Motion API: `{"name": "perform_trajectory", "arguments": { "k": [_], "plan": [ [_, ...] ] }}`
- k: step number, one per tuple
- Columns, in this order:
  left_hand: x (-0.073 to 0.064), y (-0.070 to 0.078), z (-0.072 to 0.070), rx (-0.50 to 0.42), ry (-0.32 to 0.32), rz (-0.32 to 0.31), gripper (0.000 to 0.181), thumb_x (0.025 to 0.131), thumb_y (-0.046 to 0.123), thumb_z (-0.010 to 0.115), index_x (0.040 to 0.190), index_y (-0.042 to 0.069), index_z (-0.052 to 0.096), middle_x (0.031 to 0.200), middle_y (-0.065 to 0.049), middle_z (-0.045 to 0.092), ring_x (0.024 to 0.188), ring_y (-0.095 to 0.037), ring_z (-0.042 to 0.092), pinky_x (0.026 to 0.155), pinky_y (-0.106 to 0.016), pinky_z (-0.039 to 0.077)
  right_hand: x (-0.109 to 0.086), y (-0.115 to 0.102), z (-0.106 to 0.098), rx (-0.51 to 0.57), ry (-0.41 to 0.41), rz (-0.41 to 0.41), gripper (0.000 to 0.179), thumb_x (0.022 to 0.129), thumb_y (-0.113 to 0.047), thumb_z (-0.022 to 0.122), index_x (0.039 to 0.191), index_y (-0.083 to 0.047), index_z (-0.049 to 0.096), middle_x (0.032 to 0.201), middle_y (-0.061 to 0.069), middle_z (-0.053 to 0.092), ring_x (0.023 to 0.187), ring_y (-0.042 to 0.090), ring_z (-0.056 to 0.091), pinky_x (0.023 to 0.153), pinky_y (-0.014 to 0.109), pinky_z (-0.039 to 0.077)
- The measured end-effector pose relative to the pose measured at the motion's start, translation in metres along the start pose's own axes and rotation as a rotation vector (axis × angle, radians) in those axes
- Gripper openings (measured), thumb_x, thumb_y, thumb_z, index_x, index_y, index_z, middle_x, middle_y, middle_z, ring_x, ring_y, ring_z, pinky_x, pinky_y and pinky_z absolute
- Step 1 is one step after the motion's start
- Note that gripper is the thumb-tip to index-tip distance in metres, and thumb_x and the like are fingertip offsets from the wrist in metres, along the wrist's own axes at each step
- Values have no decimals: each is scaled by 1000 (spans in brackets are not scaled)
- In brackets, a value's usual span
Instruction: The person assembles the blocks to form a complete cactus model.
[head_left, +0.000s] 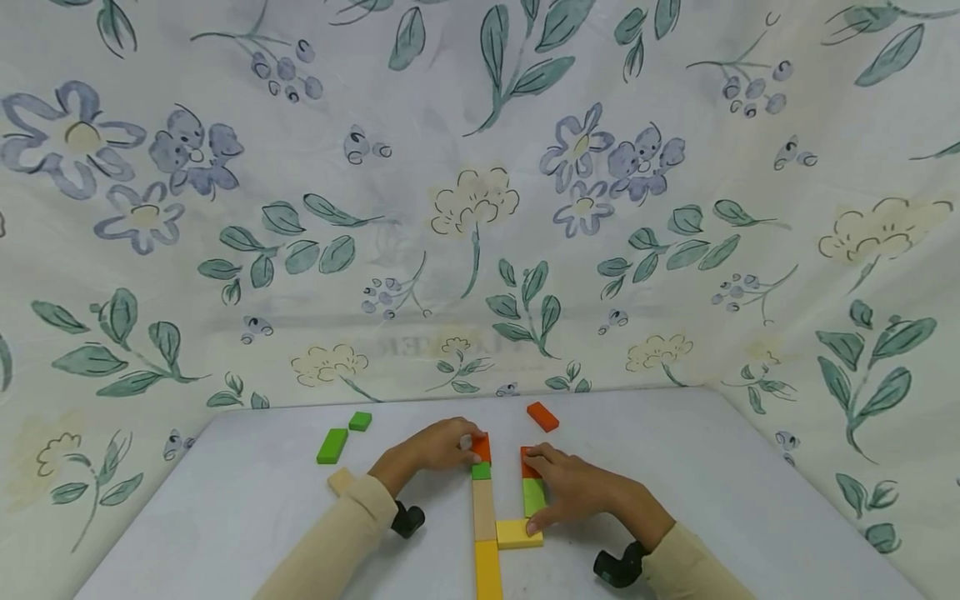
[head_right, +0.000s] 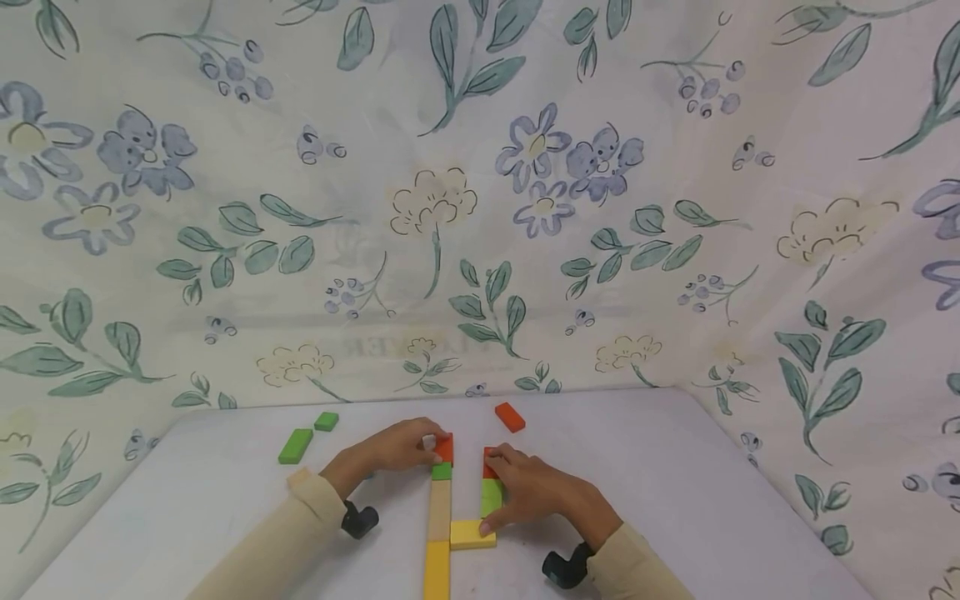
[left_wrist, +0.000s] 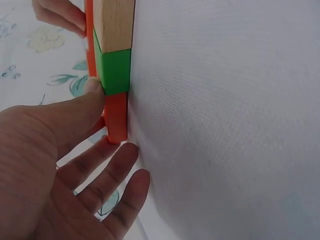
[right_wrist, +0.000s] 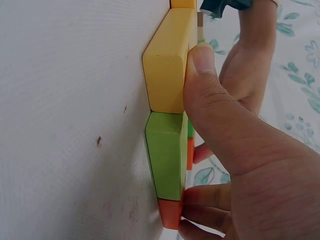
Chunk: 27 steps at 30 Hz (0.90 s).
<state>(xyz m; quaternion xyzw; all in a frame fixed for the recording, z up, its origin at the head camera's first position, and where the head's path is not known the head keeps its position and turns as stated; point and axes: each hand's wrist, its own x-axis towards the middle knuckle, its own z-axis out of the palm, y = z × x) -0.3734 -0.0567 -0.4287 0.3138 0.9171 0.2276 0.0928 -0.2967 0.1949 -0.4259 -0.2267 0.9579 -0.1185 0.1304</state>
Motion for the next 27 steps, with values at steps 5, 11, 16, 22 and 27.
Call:
{"name": "perform_trajectory", "arguments": {
  "k": [5, 11, 16, 22, 27],
  "plan": [
    [-1, 0, 0, -5, -1, -12, 40, 92, 24, 73, 128, 8, 67, 130, -7, 65, 123, -25, 58, 109, -46, 45, 1, 0, 1, 0, -4, 3, 109, 66, -70, 78, 151, -13, 42, 154, 6, 39, 120, 23, 53, 106, 49, 48],
    [-2, -1, 0, -3, 11, -7, 39, 92, 24, 73, 127, 8, 67, 130, -7, 65, 121, -24, 59, 108, -46, 47, 1, 0, 1, -5, -5, 6, 109, 66, -71, 77, 152, -14, 41, 155, 6, 38, 124, 24, 52, 106, 50, 48],
    [-3, -2, 2, 0, 24, 7, 37, 92, 24, 73, 125, 7, 68, 129, -7, 66, 121, -25, 59, 107, -46, 47, 0, 0, 0, -7, -5, 7, 109, 66, -72, 76, 152, -14, 41, 156, 5, 38, 126, 25, 51, 107, 51, 47],
    [-3, -1, 2, 0, 27, -6, 35, 92, 24, 73, 123, 8, 70, 131, -8, 66, 125, -28, 58, 109, -47, 45, -1, -1, 0, -2, -1, 8, 109, 66, -72, 76, 152, -13, 42, 156, 6, 37, 127, 26, 52, 107, 51, 47],
    [-4, -1, 1, 6, 22, -17, 33, 91, 25, 74, 120, 10, 70, 132, -8, 65, 125, -28, 58, 109, -47, 46, -1, -1, 0, -3, 1, 10, 109, 66, -71, 77, 151, -13, 42, 156, 6, 38, 127, 27, 51, 106, 52, 47]
  ]
}}
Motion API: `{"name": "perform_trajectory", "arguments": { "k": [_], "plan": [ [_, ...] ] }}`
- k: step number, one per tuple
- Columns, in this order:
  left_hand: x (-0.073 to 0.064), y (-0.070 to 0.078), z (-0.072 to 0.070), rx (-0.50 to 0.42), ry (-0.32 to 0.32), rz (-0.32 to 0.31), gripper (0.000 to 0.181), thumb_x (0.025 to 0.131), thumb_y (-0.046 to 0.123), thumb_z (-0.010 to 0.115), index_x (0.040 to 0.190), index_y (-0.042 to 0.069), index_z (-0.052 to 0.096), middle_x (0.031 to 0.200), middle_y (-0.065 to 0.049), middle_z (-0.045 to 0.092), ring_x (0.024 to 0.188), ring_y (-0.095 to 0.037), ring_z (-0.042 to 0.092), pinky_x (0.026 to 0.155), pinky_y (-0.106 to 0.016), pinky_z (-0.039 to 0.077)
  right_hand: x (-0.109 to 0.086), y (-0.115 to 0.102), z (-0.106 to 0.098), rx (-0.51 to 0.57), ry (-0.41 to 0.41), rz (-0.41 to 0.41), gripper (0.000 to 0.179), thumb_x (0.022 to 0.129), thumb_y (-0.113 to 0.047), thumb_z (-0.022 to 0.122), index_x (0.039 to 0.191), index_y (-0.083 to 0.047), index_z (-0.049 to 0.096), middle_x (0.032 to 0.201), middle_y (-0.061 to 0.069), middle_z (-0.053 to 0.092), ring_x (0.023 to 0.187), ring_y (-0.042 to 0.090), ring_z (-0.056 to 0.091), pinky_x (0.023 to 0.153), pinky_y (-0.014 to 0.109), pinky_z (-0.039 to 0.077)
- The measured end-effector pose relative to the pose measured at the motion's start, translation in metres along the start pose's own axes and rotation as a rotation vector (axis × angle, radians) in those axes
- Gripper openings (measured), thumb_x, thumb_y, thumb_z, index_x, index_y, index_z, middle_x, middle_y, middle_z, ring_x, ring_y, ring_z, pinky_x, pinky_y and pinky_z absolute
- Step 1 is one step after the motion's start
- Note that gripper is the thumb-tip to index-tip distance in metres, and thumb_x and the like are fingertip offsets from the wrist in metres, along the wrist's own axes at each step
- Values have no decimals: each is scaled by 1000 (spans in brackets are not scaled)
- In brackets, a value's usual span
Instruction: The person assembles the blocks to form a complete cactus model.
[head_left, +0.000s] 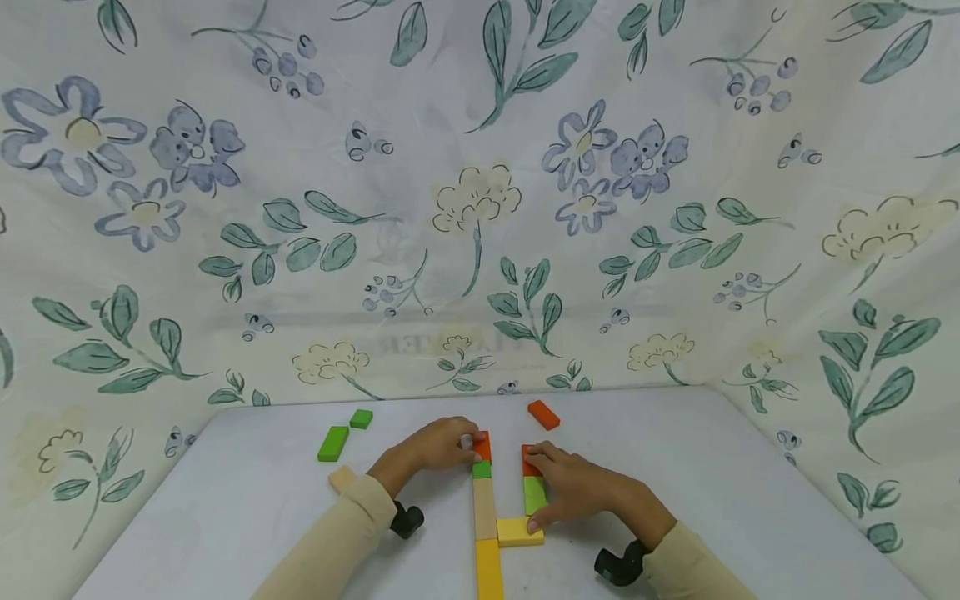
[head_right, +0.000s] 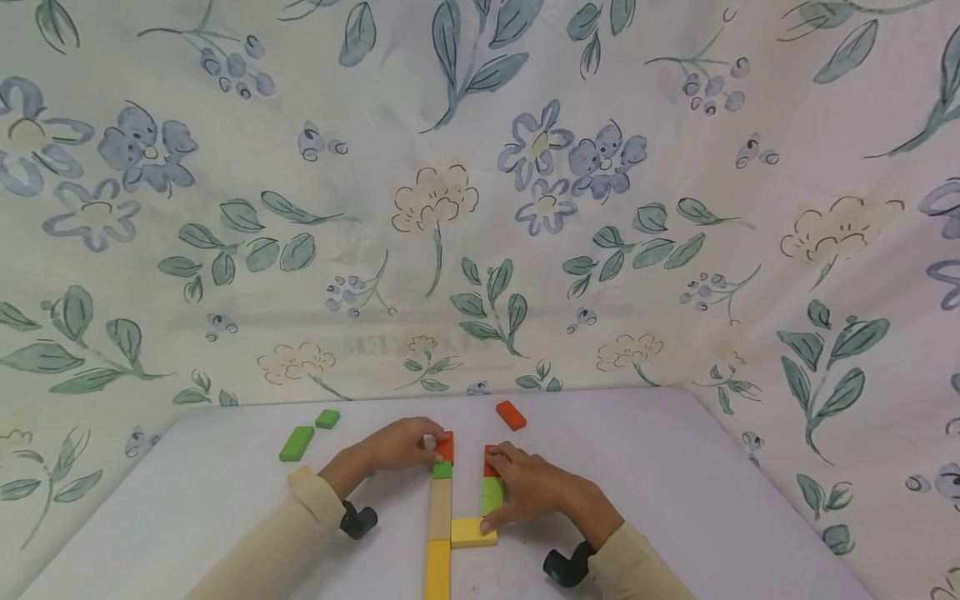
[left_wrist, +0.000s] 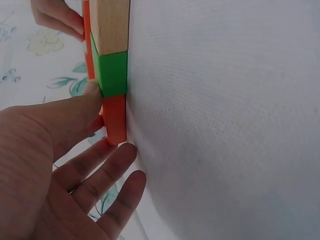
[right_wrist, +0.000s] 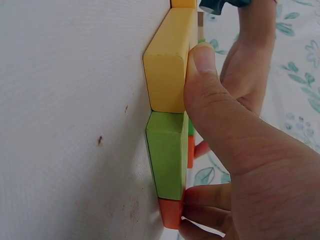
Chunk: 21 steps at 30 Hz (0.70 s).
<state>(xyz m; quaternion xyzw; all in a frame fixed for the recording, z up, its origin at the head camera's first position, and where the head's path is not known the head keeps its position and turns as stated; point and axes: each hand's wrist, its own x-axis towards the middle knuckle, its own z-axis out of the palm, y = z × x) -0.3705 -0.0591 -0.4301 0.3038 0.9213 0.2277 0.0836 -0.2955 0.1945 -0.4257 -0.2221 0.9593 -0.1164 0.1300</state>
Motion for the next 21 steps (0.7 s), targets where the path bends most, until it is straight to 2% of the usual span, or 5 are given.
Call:
{"name": "perform_trajectory", "arguments": {
  "k": [21],
  "plan": [
    [-3, 1, -1, -8, -11, -1, 35, 88, 29, 77, 118, 11, 70, 122, -3, 68, 103, -18, 59, 98, -42, 52, 1, 2, 1, -5, 1, -22, 109, 67, -70, 77, 152, -11, 40, 157, 8, 37, 128, 28, 51, 107, 53, 46]
  ]
}}
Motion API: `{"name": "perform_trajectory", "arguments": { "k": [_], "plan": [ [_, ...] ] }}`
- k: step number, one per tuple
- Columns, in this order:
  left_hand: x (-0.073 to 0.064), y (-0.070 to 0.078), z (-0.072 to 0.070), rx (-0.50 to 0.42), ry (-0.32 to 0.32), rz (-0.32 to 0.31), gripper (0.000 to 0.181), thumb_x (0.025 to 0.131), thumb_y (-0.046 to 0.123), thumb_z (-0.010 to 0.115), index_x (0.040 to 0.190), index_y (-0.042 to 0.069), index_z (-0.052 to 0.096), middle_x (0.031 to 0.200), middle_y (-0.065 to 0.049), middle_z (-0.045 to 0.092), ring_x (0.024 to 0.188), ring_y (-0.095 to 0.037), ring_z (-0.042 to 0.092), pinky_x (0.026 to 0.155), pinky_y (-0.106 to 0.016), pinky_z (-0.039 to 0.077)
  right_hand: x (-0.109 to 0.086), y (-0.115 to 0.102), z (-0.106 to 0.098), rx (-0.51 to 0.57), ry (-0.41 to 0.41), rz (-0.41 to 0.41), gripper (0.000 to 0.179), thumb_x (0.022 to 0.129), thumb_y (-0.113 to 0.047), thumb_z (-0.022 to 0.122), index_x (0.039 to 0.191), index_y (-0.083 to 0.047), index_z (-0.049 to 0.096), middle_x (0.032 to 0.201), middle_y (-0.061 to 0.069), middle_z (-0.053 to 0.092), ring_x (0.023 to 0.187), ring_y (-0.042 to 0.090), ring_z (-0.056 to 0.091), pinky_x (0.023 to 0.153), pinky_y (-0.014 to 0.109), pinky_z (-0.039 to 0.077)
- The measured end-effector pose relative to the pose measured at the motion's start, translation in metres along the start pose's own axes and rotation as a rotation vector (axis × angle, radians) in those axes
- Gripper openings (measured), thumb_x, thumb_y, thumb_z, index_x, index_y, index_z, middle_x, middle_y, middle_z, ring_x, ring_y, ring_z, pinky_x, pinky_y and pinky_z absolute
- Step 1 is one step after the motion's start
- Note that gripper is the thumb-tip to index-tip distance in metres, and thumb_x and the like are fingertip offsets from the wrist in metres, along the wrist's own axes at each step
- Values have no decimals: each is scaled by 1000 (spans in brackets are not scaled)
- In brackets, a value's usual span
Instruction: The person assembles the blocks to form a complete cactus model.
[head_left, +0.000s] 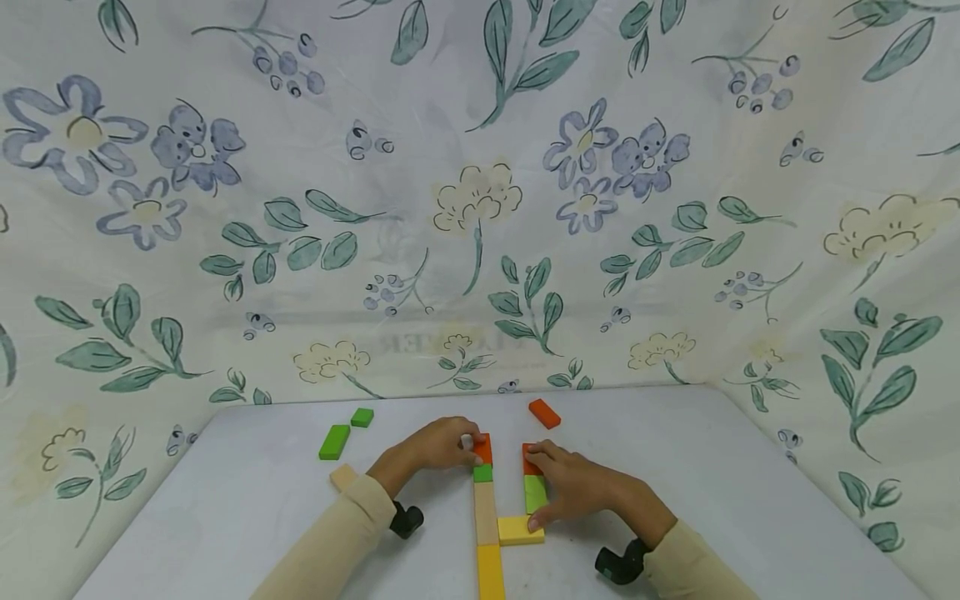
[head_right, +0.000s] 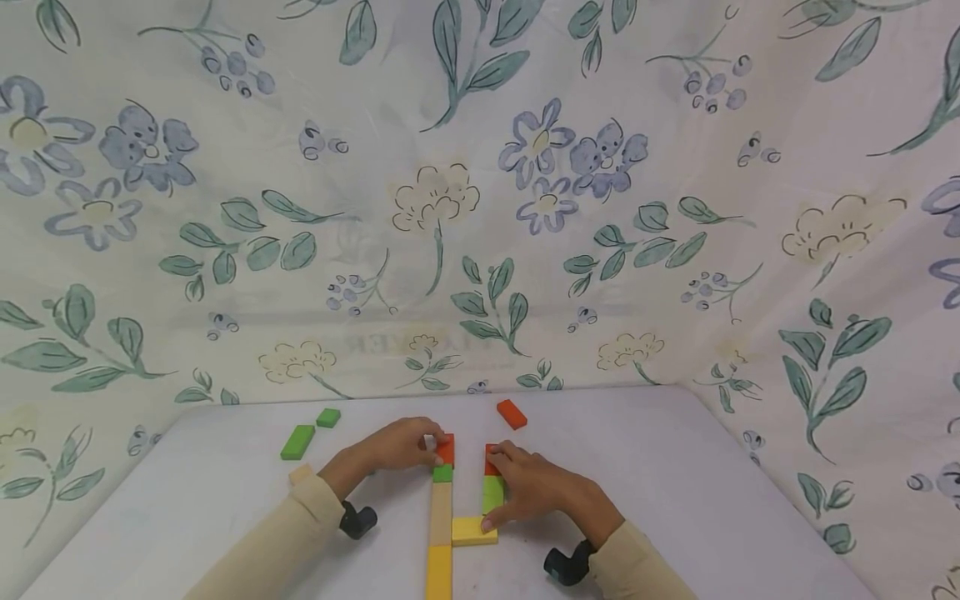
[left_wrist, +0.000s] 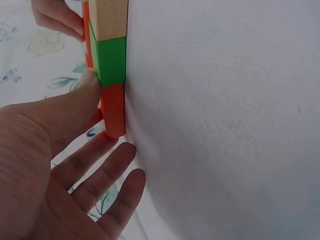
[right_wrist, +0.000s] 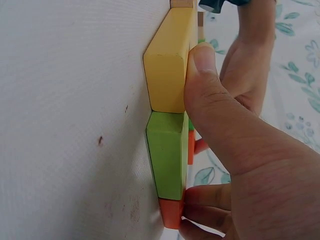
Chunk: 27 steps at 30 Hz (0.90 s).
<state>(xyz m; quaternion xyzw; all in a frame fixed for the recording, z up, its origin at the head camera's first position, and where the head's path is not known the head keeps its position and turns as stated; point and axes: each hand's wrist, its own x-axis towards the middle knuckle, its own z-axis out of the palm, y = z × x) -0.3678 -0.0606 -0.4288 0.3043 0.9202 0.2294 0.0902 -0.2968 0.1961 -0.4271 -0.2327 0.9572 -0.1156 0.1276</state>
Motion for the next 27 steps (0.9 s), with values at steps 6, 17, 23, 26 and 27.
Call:
{"name": "perform_trajectory", "arguments": {
  "k": [6, 17, 23, 26, 27],
  "plan": [
    [0, -2, -1, -20, -30, 7, 38, 87, 29, 79, 121, 15, 68, 120, 1, 67, 96, -14, 58, 90, -36, 53, -1, -1, -1, 0, 2, 5, 110, 67, -70, 77, 152, -11, 40, 157, 7, 37, 126, 27, 52, 107, 52, 47],
    [-5, 6, -5, -36, -76, -24, 47, 84, 26, 82, 127, 16, 67, 113, 2, 63, 98, -16, 56, 91, -38, 52, -1, -2, -1, 17, -4, 3, 109, 68, -70, 77, 152, -11, 40, 156, 7, 38, 125, 26, 52, 107, 52, 46],
    [-7, 8, -3, -22, -78, -24, 45, 83, 27, 82, 125, 17, 68, 111, 3, 64, 96, -15, 55, 92, -37, 52, 0, 0, 0, 24, -6, 6, 110, 67, -70, 77, 152, -11, 40, 155, 7, 38, 123, 26, 53, 106, 52, 47],
    [-8, 7, -3, -8, -75, -16, 45, 83, 26, 83, 124, 17, 69, 111, 3, 64, 95, -14, 54, 92, -37, 52, 0, 0, 0, 24, -4, 4, 110, 67, -71, 77, 152, -11, 40, 155, 6, 38, 124, 26, 53, 107, 52, 47],
    [-8, 7, -3, -2, -77, -16, 45, 83, 27, 83, 124, 17, 69, 111, 4, 64, 95, -14, 55, 92, -36, 52, 0, 0, 1, 26, -5, 4, 110, 67, -71, 77, 152, -11, 40, 156, 6, 38, 124, 26, 53, 107, 52, 46]
  ]
}}
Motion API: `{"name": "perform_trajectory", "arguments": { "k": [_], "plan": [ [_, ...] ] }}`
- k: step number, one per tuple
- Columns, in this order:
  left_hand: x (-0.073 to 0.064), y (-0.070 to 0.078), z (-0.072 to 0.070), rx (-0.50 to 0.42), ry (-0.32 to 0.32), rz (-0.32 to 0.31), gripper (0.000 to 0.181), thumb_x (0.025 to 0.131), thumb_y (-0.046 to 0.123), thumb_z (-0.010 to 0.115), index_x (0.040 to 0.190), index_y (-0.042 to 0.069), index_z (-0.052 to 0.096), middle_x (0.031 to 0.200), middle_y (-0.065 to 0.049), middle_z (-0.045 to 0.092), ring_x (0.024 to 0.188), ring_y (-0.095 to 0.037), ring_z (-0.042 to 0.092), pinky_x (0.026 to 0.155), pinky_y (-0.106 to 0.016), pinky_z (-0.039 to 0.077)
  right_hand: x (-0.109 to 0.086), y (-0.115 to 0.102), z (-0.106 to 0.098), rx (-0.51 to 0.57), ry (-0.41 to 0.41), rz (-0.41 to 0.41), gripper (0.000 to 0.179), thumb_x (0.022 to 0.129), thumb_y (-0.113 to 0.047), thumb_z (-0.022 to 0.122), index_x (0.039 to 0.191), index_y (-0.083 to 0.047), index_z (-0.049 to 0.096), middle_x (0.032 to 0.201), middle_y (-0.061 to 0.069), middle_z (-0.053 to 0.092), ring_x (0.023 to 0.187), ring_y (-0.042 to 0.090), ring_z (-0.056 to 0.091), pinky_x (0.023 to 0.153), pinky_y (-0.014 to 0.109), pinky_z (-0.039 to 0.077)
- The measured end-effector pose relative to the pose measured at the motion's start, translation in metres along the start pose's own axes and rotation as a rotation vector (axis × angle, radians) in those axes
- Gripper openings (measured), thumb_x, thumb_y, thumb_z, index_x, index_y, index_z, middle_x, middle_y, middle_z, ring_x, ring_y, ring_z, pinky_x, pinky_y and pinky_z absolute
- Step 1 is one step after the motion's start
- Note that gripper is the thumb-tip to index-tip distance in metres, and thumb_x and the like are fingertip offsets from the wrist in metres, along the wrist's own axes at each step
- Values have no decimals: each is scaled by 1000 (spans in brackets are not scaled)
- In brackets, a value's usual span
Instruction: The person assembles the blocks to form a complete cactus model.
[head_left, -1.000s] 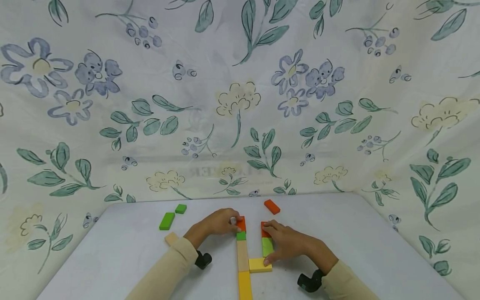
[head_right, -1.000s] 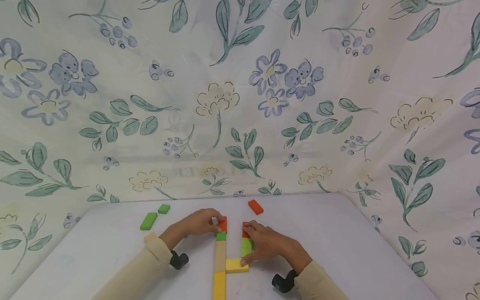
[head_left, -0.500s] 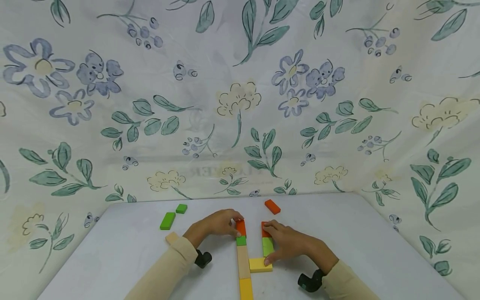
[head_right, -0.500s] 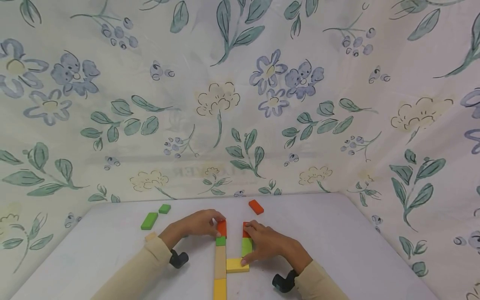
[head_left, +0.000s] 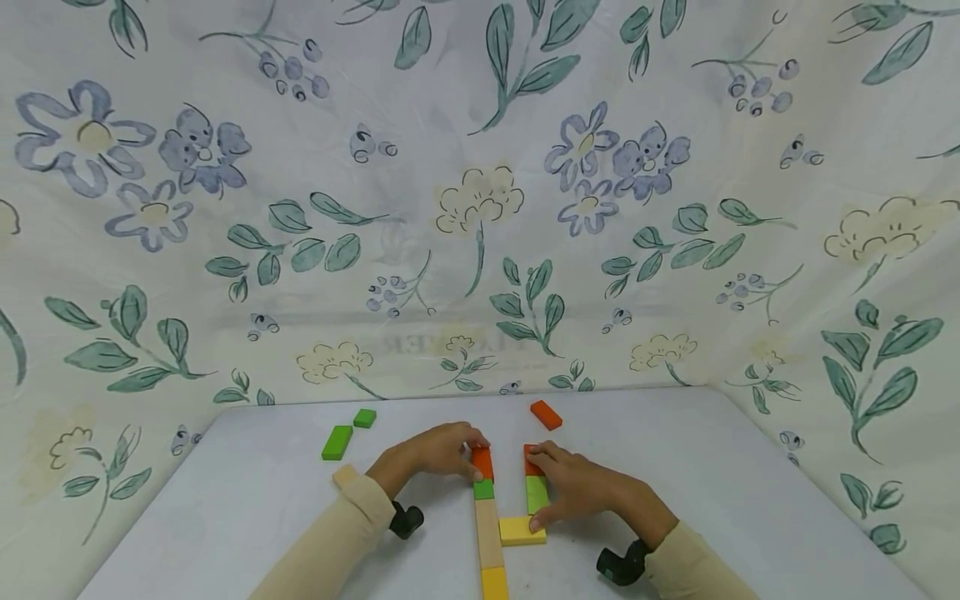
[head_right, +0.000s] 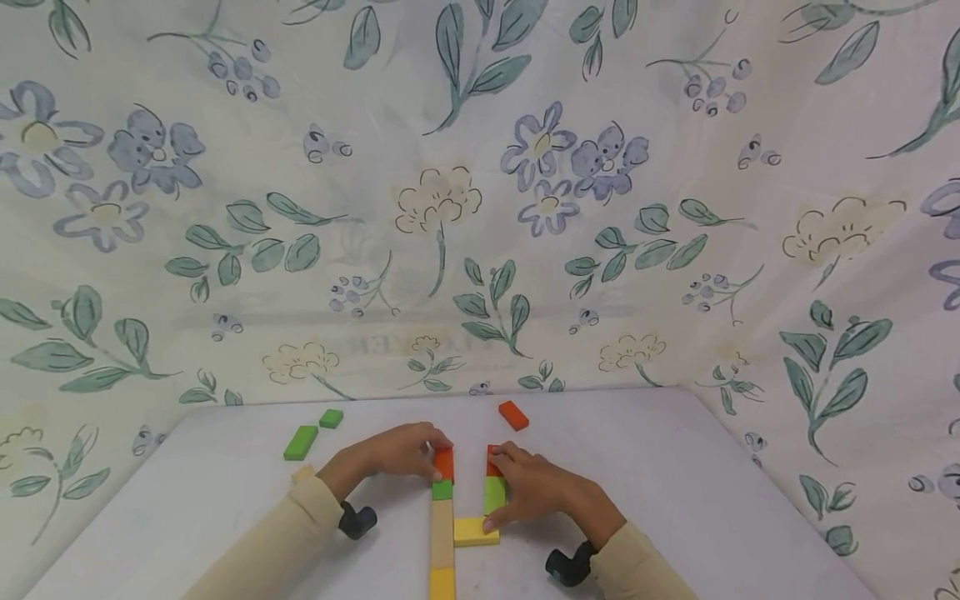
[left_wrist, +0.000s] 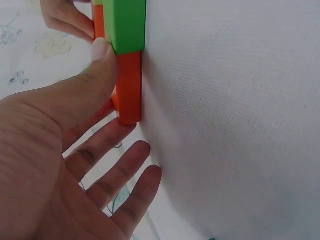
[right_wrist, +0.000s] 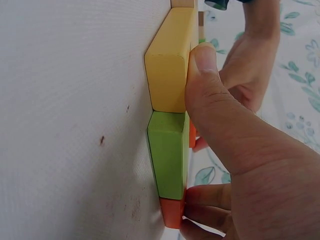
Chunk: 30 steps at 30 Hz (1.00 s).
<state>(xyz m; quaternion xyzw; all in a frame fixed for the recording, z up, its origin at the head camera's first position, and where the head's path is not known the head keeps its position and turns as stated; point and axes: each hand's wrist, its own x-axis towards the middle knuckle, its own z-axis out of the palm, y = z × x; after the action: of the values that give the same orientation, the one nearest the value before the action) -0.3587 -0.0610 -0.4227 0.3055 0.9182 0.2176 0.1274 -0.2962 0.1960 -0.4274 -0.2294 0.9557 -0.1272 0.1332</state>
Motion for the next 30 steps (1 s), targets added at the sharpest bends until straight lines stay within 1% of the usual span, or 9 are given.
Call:
{"name": "perform_trajectory", "arguments": {
  "k": [4, 10, 15, 22, 30],
  "plan": [
    [0, 0, 1, 6, -8, -4, 44, 83, 28, 82, 124, 18, 69, 110, 5, 65, 96, -14, 55, 93, -36, 52, -1, 0, 0, 8, -4, -1, 110, 67, -71, 76, 153, -12, 40, 156, 5, 37, 126, 25, 51, 108, 52, 46],
    [-1, 0, 0, -7, -9, 1, 43, 83, 24, 82, 123, 16, 69, 112, 2, 65, 98, -17, 56, 94, -38, 51, -2, -1, 0, 11, -2, -11, 110, 68, -71, 76, 152, -11, 40, 156, 6, 38, 128, 25, 51, 108, 51, 46],
    [-2, 1, -2, -18, -11, 1, 42, 83, 23, 82, 122, 17, 69, 112, 1, 66, 98, -17, 56, 94, -39, 51, -2, -1, 0, 0, 2, -9, 109, 68, -70, 76, 152, -12, 40, 156, 6, 37, 127, 26, 51, 108, 52, 45],
    [-1, -2, -2, -15, -18, -2, 45, 82, 25, 83, 124, 18, 69, 113, 4, 65, 101, -16, 56, 95, -38, 51, -1, 1, 1, 2, 3, -10, 109, 68, -71, 76, 152, -12, 39, 157, 6, 36, 129, 27, 50, 108, 52, 45],
    [-3, -4, -2, -38, -35, 11, 48, 81, 21, 83, 127, 17, 67, 117, 3, 64, 107, -17, 57, 99, -41, 50, -1, 2, 1, -12, 9, -9, 109, 68, -69, 77, 152, -12, 39, 157, 6, 37, 127, 26, 51, 107, 52, 46]
  ]
}}
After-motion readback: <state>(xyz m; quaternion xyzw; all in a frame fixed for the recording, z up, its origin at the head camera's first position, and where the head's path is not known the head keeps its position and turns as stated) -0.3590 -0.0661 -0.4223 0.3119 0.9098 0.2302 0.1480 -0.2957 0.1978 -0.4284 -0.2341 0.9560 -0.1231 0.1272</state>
